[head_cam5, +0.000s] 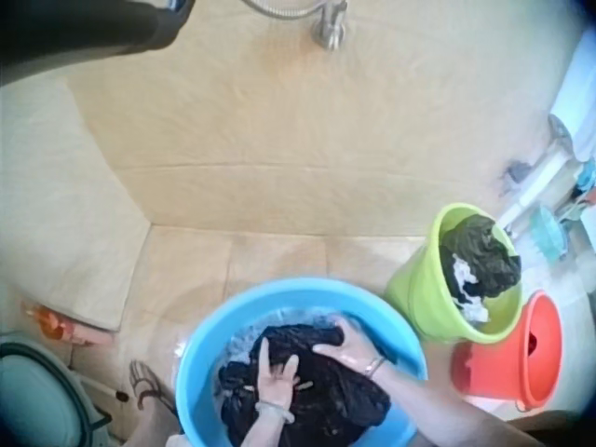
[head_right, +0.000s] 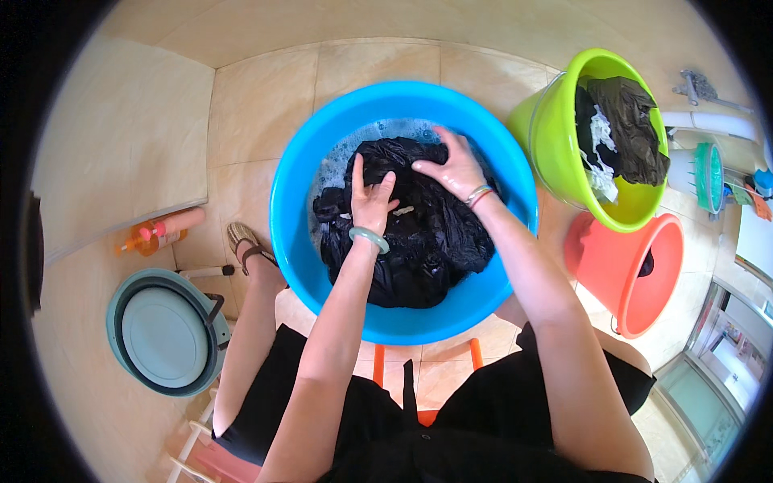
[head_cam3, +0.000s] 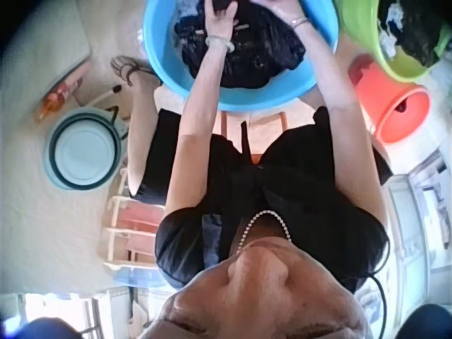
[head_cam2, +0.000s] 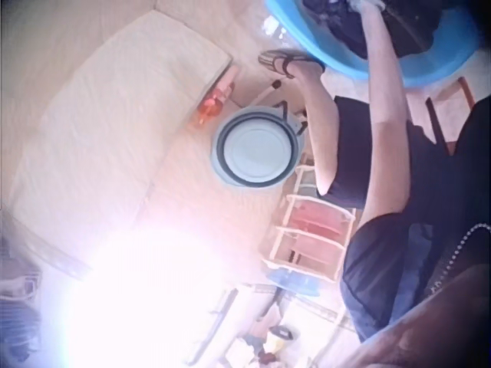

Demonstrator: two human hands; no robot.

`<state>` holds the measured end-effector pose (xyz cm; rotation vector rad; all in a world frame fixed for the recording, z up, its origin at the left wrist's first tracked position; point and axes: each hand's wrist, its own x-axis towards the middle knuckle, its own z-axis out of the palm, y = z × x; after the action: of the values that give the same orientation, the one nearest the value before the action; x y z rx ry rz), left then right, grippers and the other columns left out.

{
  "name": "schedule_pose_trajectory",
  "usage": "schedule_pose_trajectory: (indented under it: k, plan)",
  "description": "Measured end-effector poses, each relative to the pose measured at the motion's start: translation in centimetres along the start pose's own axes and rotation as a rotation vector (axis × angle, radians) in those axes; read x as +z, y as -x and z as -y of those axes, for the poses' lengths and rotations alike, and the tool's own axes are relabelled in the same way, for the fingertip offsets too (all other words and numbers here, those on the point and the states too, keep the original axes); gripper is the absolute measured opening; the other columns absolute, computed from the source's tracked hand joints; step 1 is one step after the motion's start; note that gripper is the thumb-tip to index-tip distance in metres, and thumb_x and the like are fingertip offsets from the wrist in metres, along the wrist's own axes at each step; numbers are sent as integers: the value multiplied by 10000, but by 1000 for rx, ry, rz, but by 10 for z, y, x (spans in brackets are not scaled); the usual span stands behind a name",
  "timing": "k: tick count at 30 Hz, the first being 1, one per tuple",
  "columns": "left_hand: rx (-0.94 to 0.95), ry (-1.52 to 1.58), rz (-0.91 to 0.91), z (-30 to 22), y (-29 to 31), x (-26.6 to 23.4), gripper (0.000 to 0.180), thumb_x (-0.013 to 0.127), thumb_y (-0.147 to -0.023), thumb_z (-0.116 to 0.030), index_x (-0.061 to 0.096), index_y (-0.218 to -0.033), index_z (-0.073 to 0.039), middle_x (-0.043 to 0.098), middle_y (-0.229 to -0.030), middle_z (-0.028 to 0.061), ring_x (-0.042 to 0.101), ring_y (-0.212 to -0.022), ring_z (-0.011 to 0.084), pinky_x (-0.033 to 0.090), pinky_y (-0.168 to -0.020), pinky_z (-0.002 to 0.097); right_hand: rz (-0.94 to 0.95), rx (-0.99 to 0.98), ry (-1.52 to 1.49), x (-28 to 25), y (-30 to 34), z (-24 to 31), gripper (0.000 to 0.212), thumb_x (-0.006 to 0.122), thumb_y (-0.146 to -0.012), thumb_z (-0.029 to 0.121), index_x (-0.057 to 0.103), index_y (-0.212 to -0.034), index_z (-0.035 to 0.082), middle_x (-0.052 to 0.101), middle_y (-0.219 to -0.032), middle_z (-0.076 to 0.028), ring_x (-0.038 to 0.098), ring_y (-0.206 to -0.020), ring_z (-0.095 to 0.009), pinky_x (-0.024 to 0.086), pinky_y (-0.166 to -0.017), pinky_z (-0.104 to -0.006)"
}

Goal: The person is hand-washing dark-colored clothes in a blue basin filled with soapy water. They scrub and agitate the garments, then transfer them to a green bucket. Finally, they pick up a small yellow cloth and begin washing it in the same basin.

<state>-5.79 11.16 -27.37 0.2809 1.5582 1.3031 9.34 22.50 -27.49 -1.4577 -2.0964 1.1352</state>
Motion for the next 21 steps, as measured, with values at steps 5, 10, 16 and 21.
schedule_pose_trajectory:
  k: [5, 10, 16, 21]
  plan:
    - [-232, 23, -99, 36, -41, -20, 692, 661, -907, -49, 356, -1495, -249, 634, -1069, 98, 637, -900, 210, 638, -623, 403, 210, 8, 784, 68, 11, -10, 649, 716, -801, 347, 469, -1362, 133, 511, -1204, -128, 568, -1089, -363, 500, -842, -511]
    - [-380, 192, -76, 37, -65, -34, 636, 672, -886, -56, 394, -1456, -89, 595, -1181, 129, 600, -1030, 281, 631, -677, 443, 8, -36, 884, 86, -11, -23, 612, 703, -776, 214, 495, -1341, 104, 558, -1283, -150, 560, -1161, -393, 483, -893, -514]
    - [-252, 442, 41, 3, -7, -23, 852, 590, -901, -591, 230, -1500, -104, 396, -1472, 112, 438, -1311, 303, 429, -1003, 525, 158, -179, -145, 15, 0, 44, 455, 547, -737, -48, 667, -1139, 127, 585, -1228, -136, 574, -1141, -319, 457, -997, -394]
    - [-443, 691, 170, 16, 0, -35, 365, 650, -916, -415, 672, -1057, -79, 705, -879, 45, 674, -684, 178, 540, -564, 292, 542, -165, -303, -13, 95, 120, 416, 500, -729, -87, 733, -1004, 119, 568, -1227, -112, 558, -1163, -261, 430, -999, -345]
